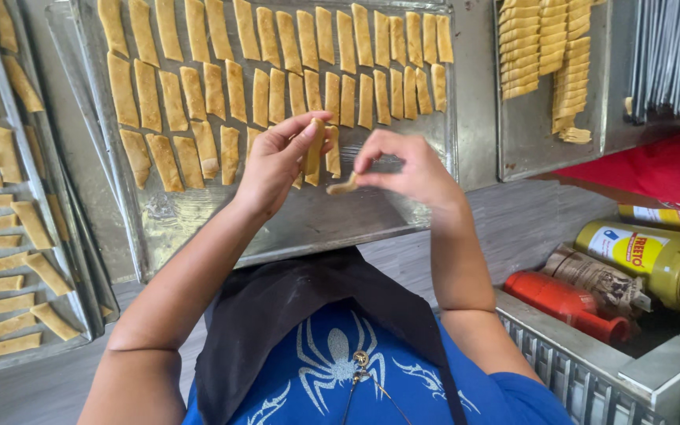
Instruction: The person picks up rectangular strips of dough from a metal tray, folds the ends of each strip inward by hand to create a small bundle, and places the completed pieces onto another clean metal tray.
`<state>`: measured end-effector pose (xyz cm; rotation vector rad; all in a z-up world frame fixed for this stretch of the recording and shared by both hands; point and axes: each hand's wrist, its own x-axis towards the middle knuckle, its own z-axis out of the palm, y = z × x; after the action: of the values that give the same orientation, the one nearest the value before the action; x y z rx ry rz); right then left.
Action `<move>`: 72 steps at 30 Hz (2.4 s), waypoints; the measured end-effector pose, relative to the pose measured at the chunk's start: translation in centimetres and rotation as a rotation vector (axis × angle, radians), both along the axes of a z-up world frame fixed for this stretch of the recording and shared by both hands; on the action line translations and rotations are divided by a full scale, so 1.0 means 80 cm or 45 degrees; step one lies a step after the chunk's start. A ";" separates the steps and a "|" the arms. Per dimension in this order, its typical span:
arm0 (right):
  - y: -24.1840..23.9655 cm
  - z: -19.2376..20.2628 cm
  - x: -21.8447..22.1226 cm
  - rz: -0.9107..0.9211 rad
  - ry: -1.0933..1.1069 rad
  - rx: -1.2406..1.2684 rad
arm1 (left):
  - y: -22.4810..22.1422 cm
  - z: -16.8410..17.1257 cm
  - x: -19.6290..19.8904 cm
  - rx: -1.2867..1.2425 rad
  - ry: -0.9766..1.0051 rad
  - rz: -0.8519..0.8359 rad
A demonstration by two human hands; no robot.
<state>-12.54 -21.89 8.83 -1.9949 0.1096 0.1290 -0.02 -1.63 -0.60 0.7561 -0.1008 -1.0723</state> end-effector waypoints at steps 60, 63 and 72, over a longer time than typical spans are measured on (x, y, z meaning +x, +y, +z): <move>-0.060 -0.048 -0.038 -0.171 -0.328 -0.709 | -0.027 0.042 -0.042 0.988 -2.248 0.109; -0.108 -0.073 -0.074 -0.586 -0.243 0.000 | -0.034 0.050 -0.038 0.967 -2.207 0.106; -0.410 -0.216 -0.183 -1.888 -0.078 1.516 | -0.095 0.080 -0.073 0.739 -2.104 0.135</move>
<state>-27.21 -54.71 -8.44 -0.3992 1.1195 -0.6693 -5.89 -9.22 5.84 1.9909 -1.1606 -0.0986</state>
